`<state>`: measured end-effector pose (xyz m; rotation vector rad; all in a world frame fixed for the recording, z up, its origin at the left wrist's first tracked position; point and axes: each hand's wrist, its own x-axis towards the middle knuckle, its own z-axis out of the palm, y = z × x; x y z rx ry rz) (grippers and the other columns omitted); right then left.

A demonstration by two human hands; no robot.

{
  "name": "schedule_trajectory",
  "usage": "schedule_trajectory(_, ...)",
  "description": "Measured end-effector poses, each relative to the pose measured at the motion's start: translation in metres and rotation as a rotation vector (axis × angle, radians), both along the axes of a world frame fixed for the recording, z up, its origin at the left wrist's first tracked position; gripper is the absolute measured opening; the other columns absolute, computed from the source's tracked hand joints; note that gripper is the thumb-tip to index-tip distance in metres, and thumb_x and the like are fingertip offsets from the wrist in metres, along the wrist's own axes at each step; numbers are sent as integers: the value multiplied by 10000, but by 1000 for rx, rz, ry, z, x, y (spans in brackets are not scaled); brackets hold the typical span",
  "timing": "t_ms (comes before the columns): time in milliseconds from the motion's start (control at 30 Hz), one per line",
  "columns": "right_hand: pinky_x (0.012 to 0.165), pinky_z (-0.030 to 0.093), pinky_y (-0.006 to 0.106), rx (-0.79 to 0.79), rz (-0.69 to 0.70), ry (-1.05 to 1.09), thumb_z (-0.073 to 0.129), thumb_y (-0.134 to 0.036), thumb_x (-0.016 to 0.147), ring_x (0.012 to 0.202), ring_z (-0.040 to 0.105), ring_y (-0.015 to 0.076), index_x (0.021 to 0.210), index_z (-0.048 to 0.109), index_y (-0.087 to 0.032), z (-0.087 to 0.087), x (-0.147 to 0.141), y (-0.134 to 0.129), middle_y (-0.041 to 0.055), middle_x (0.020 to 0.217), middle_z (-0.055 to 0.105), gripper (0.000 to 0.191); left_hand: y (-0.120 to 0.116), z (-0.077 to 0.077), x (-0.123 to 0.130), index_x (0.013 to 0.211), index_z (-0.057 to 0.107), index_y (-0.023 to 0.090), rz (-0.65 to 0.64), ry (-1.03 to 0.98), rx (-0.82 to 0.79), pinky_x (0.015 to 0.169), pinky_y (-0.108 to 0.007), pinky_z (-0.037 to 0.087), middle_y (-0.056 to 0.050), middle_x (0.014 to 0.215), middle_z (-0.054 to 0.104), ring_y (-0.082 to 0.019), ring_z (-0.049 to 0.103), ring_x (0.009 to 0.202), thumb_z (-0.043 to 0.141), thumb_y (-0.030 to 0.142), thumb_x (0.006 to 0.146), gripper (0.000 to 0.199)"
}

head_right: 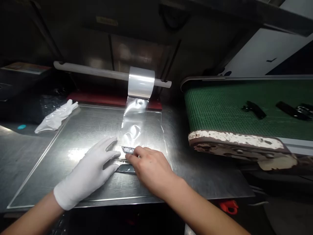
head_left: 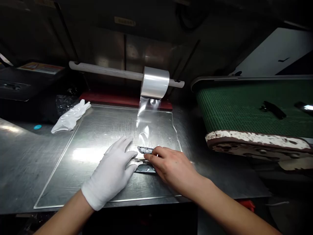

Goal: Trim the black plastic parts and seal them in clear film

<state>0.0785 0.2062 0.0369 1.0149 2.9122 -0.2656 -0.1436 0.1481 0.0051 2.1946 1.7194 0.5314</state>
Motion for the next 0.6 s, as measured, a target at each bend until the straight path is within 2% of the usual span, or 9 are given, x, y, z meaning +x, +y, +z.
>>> schedule_trajectory(100, 660, 407, 311, -1, -1, -21, 588, -176, 1023, 897, 677, 218, 1355, 681, -297, 1, 3, 2, 36, 1088, 723, 365, 0, 0, 1, 989, 668, 246, -11, 4, -7, 1137, -499, 475, -85, 1391, 587, -319, 520, 1345, 621, 216, 928, 82)
schedule_trajectory(233, 636, 395, 304, -5, -27, -48, 565, -177, 1039, 851, 665, 192, 1329, 698, -298, 4, 24, 2, 30, 1062, 721, 341, -2, -5, 1, 1131, 685, 249, -10, 13, 0, 1232, -567, 384, -93, 1544, 505, -356, 394, 1491, 630, 223, 932, 208)
schedule_trajectory(333, 649, 421, 297, 9, -69, -69, 555, -168, 1042, 825, 661, 180, 1325, 700, -301, 7, 55, 0, 33, 1048, 713, 345, -3, -7, 0, 1169, 693, 256, -15, 17, 3, 1245, -558, 382, -83, 1574, 493, -341, 386, 1511, 632, 234, 938, 240)
schedule_trajectory(500, 679, 484, 306, 75, -140, -104, 550, -174, 1032, 848, 672, 201, 1301, 703, -317, 7, 122, -9, 34, 1037, 696, 341, -4, -4, 0, 1197, 707, 262, -6, 35, -19, 1257, -550, 373, -80, 1604, 469, -329, 368, 1531, 632, 279, 947, 261)
schedule_trajectory(600, 690, 515, 312, 114, -184, -76, 530, -220, 1047, 841, 682, 203, 1272, 715, -303, 3, 158, -18, 44, 1052, 696, 303, -4, -1, 0, 1167, 715, 263, -6, -7, -22, 1223, -518, 424, -81, 1589, 483, -312, 437, 1486, 651, 305, 943, 237)
